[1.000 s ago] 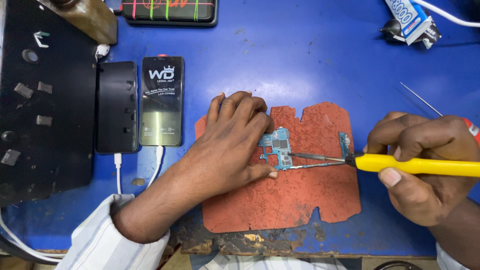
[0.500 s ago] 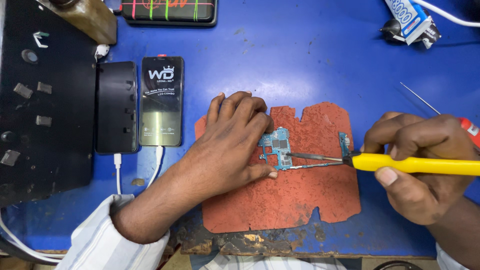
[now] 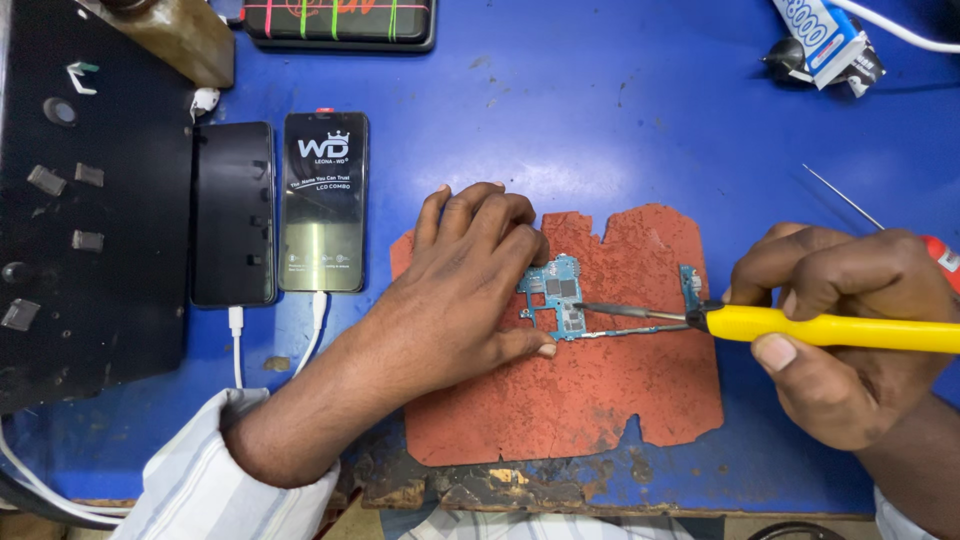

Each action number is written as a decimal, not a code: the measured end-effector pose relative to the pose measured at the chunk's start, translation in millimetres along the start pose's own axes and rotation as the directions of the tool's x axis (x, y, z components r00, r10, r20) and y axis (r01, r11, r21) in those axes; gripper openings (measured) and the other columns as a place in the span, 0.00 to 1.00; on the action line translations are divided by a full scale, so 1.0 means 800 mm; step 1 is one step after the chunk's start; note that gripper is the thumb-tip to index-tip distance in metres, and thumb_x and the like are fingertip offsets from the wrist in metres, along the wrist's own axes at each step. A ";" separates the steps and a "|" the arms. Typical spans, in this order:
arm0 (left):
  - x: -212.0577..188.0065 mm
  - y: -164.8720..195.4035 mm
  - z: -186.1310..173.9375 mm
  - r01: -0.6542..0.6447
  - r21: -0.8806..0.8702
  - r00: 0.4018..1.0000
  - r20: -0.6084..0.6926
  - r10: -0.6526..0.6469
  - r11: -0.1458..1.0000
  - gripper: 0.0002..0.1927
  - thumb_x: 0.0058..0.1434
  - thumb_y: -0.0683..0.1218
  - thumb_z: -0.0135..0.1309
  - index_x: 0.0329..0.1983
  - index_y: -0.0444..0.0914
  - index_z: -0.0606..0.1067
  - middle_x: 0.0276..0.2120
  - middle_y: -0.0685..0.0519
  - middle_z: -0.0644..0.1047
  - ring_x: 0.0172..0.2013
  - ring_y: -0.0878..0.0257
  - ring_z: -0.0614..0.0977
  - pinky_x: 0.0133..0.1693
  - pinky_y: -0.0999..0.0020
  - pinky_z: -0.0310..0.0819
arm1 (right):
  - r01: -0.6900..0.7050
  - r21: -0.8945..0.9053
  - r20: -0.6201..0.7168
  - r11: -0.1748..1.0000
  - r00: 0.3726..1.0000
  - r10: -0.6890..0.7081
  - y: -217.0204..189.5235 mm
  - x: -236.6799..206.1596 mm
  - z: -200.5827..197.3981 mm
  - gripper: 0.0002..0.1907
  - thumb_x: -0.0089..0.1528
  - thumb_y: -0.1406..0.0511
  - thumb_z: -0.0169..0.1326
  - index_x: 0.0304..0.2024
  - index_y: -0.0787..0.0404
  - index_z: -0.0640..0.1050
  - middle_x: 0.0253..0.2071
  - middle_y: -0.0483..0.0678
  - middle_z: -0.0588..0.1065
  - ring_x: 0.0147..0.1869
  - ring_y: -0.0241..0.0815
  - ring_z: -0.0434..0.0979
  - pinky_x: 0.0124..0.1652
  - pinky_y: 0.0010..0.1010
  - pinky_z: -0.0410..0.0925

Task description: The person holds a phone motherboard steady on a red heat-resistant mat with their left hand while soldering components on the board with a yellow-handled soldering iron in their right hand. They reposition the iron tip across different points on the board throughout the episode.

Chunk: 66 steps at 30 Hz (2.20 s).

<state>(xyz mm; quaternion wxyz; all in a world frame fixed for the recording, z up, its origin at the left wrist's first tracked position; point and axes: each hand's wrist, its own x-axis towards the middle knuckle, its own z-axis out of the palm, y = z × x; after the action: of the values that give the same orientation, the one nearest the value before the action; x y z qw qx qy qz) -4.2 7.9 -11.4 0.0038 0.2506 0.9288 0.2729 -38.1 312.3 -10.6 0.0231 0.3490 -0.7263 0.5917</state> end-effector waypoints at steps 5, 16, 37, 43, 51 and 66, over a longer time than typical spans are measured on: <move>0.000 0.000 0.000 0.003 0.003 1.000 0.004 -0.003 1.000 0.41 0.37 0.60 0.76 0.49 0.35 0.73 0.54 0.43 0.67 0.62 0.42 0.64 0.62 0.35 0.52 | -0.007 0.011 -0.028 1.000 1.000 0.008 0.001 0.000 0.002 0.15 0.60 0.67 0.55 0.43 0.61 0.64 0.30 0.56 0.74 0.28 0.36 0.70 0.29 0.27 0.66; 0.001 0.000 0.001 0.001 0.005 1.000 0.002 -0.001 1.000 0.41 0.37 0.60 0.75 0.49 0.35 0.73 0.54 0.42 0.67 0.63 0.42 0.64 0.62 0.34 0.52 | -0.006 0.000 -0.023 1.000 1.000 0.006 0.001 0.001 0.002 0.15 0.60 0.66 0.55 0.43 0.61 0.64 0.30 0.56 0.74 0.28 0.36 0.70 0.30 0.27 0.66; 0.000 0.001 0.000 -0.001 0.005 1.000 -0.004 0.001 1.000 0.42 0.38 0.60 0.75 0.50 0.35 0.72 0.55 0.43 0.67 0.63 0.41 0.63 0.63 0.34 0.52 | -0.014 0.013 -0.015 1.000 1.000 0.014 0.001 -0.003 0.000 0.14 0.60 0.67 0.55 0.43 0.60 0.64 0.29 0.52 0.73 0.30 0.38 0.72 0.32 0.30 0.66; 0.000 0.001 0.000 -0.001 0.003 1.000 -0.006 0.001 1.000 0.41 0.37 0.60 0.75 0.50 0.36 0.72 0.55 0.43 0.67 0.63 0.41 0.63 0.63 0.35 0.52 | -0.017 0.020 0.005 1.000 1.000 0.017 -0.003 -0.003 0.000 0.15 0.61 0.67 0.54 0.45 0.60 0.63 0.31 0.53 0.73 0.29 0.37 0.71 0.31 0.28 0.67; 0.002 0.002 0.000 0.003 0.016 1.000 0.005 -0.003 1.000 0.41 0.37 0.60 0.75 0.49 0.36 0.72 0.54 0.42 0.67 0.63 0.41 0.63 0.62 0.35 0.51 | -0.014 0.029 0.019 0.999 1.000 0.014 -0.003 -0.001 -0.001 0.14 0.62 0.67 0.54 0.45 0.59 0.63 0.30 0.51 0.72 0.32 0.37 0.72 0.33 0.30 0.67; 0.002 0.002 0.000 -0.005 0.005 1.000 -0.005 0.005 1.000 0.41 0.36 0.60 0.76 0.49 0.36 0.73 0.54 0.42 0.67 0.63 0.42 0.63 0.62 0.37 0.53 | 0.021 0.007 0.038 1.000 0.999 -0.022 -0.002 0.002 -0.002 0.13 0.62 0.67 0.54 0.44 0.60 0.63 0.29 0.50 0.71 0.31 0.37 0.72 0.32 0.29 0.66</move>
<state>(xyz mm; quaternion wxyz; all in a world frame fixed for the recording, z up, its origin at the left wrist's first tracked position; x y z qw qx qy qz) -4.6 9.8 -10.4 0.0001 0.2525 0.9289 0.2710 -38.7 312.8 -7.9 0.0145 0.3681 -0.7208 0.5872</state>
